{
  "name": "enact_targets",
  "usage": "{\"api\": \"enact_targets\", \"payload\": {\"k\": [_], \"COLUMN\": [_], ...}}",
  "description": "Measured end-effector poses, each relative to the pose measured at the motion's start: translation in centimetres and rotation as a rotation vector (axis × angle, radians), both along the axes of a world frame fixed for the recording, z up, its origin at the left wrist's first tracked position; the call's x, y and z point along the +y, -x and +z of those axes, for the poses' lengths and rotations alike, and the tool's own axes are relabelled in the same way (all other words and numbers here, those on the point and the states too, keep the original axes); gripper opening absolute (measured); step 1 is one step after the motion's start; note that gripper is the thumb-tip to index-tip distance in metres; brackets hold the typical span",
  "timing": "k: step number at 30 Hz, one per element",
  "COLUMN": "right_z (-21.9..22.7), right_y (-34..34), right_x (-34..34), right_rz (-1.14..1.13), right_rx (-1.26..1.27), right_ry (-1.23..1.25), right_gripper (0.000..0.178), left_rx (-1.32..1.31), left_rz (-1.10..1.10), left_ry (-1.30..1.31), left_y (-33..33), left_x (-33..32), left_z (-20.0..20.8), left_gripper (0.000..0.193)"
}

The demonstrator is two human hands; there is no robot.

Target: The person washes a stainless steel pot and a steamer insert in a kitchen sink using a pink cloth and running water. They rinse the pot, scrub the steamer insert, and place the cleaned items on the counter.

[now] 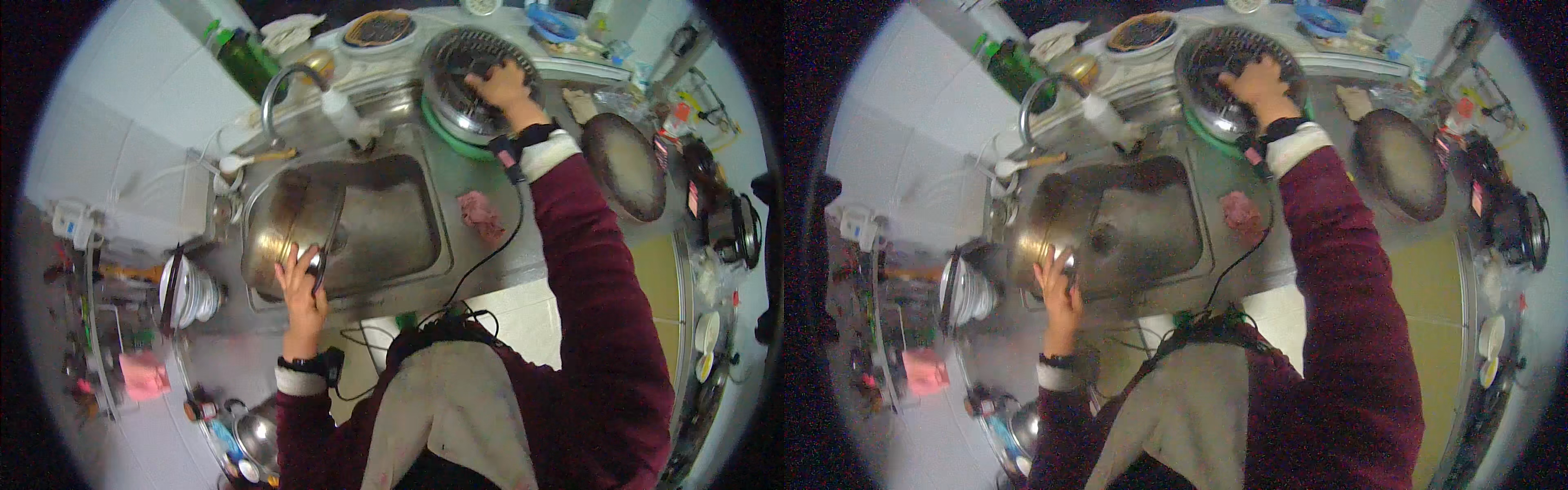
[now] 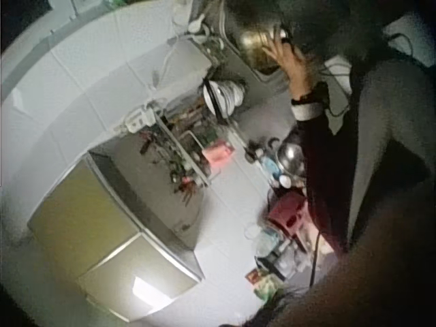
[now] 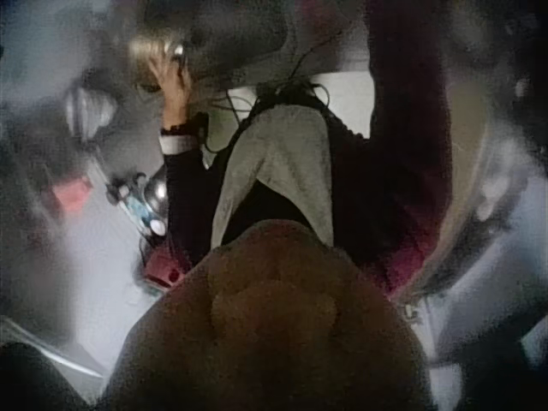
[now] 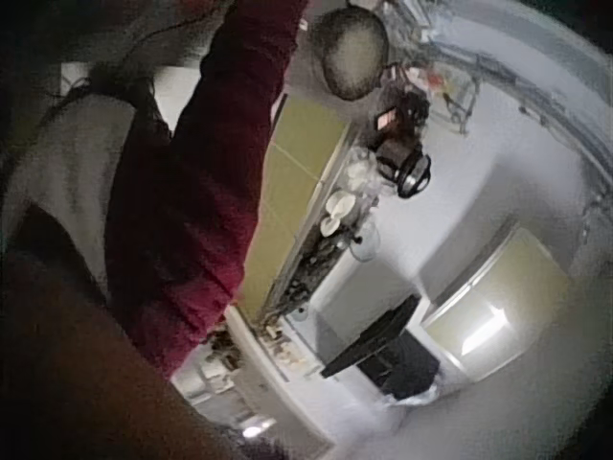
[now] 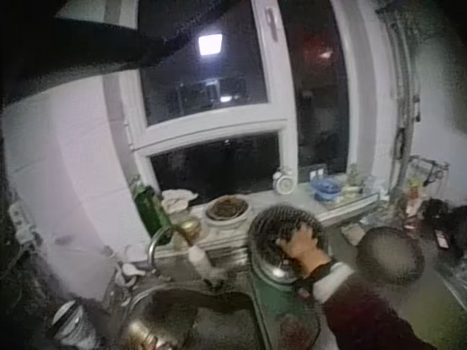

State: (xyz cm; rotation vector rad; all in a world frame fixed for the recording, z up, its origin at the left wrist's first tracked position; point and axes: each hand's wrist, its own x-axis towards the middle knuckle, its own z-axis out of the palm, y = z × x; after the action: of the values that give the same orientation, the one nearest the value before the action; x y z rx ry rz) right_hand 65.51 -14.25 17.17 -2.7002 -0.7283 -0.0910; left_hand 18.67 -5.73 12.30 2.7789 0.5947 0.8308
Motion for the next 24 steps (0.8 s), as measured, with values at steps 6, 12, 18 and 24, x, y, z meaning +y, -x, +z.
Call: {"api": "enact_targets", "payload": {"k": [6, 12, 18, 24], "right_z": [3.2, 1.5, -0.4, -0.2], "right_y": [3.7, 12.4, 17.2, 19.2], "right_x": [-3.8, -5.3, -4.2, -3.5], "right_rz": [0.514, 0.691, 0.549, 0.538], "right_rx": [0.676, 1.489, 1.529, 1.511], "right_ry": [-1.135, -1.518, -1.569, -1.503], "right_gripper": [0.047, 0.042, 0.04, 0.04], "left_rx": [-0.043, -0.05, -0.078, -0.1], "left_rz": [0.04, 0.035, -0.055, -0.076], "left_ry": [-0.033, -0.118, -0.148, -0.187], "left_y": [1.1, 2.9, 5.0, 6.2], "left_x": [-1.6, -1.8, -1.0, -0.1], "left_z": [0.9, 1.8, 2.0, 1.8], "left_gripper": [0.007, 0.01, 0.014, 0.016]}}
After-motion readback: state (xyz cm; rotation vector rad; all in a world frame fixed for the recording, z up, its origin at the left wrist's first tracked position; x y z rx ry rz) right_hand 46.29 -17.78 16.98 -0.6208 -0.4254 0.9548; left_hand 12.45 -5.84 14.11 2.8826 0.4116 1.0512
